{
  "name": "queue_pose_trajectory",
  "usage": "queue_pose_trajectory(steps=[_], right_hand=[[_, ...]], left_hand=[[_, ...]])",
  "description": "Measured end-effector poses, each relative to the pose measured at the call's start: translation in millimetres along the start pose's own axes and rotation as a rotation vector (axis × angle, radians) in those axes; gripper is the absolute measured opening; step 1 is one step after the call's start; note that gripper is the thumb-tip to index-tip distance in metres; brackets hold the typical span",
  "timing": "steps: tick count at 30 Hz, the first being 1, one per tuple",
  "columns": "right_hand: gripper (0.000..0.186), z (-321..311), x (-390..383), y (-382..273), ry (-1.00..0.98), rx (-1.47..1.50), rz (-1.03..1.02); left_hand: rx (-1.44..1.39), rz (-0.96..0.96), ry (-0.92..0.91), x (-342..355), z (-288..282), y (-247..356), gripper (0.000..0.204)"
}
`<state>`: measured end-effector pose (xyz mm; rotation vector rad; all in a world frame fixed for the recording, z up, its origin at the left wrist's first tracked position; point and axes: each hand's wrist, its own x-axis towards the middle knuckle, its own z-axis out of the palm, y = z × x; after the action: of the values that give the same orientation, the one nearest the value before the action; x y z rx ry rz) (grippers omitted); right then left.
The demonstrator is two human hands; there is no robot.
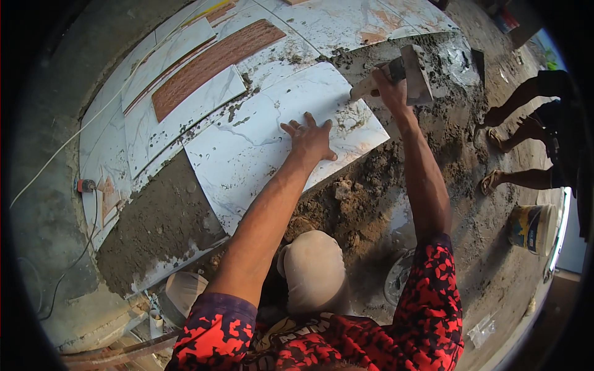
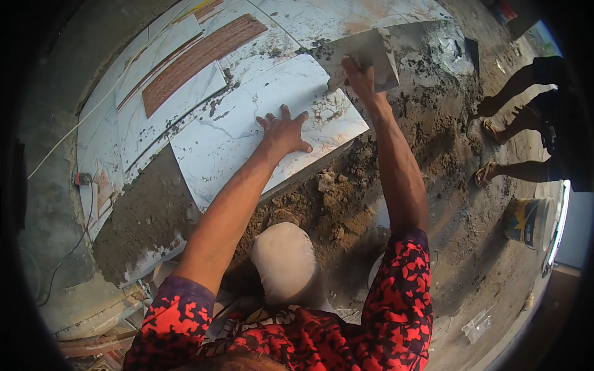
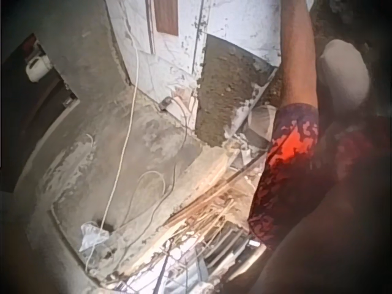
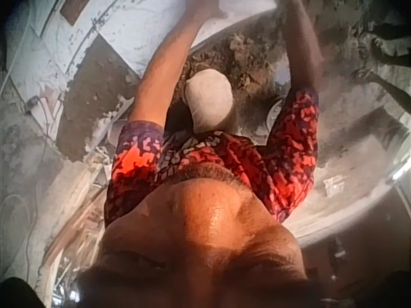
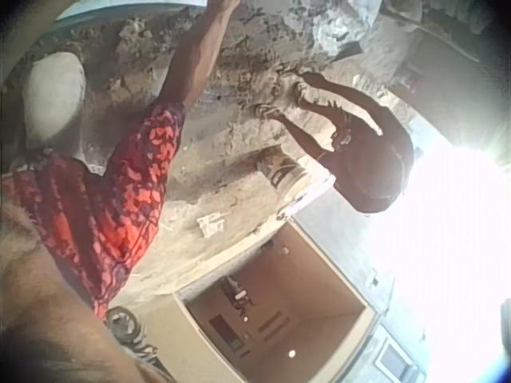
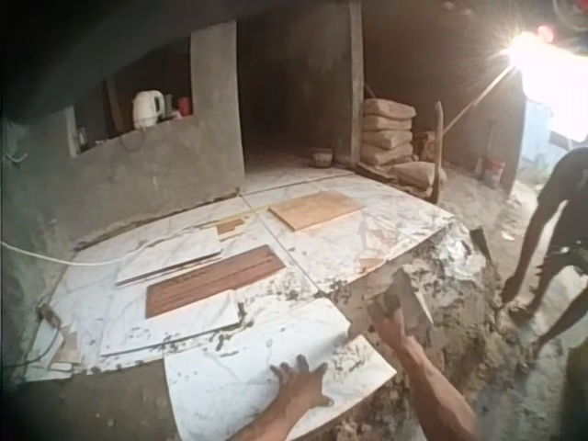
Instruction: The person lays floor tiles by first spreading cement on the back of a tile and then positioning and tapping it into place on the floor.
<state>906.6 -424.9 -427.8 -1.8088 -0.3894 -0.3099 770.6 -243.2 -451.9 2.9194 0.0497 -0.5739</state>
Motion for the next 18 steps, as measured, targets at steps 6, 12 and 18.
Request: queue_pose_trajectory(steps=[6, 12, 18], right_hand=[[0.022, 14, 23, 26, -0.021, -0.128, -0.108], [0.016, 26, 27, 39, 0.064, -0.022, -0.126], [0.02, 9, 30, -24, 0.052, 0.1, -0.165]], left_hand=[[0.029, 0.027, -0.011, 4, -4, 8, 0.094], [0.09, 0.038, -0.007, 31, -19, 8, 0.104], [0.101, 0.042, -0.113, 47, -16, 3, 0.113]])
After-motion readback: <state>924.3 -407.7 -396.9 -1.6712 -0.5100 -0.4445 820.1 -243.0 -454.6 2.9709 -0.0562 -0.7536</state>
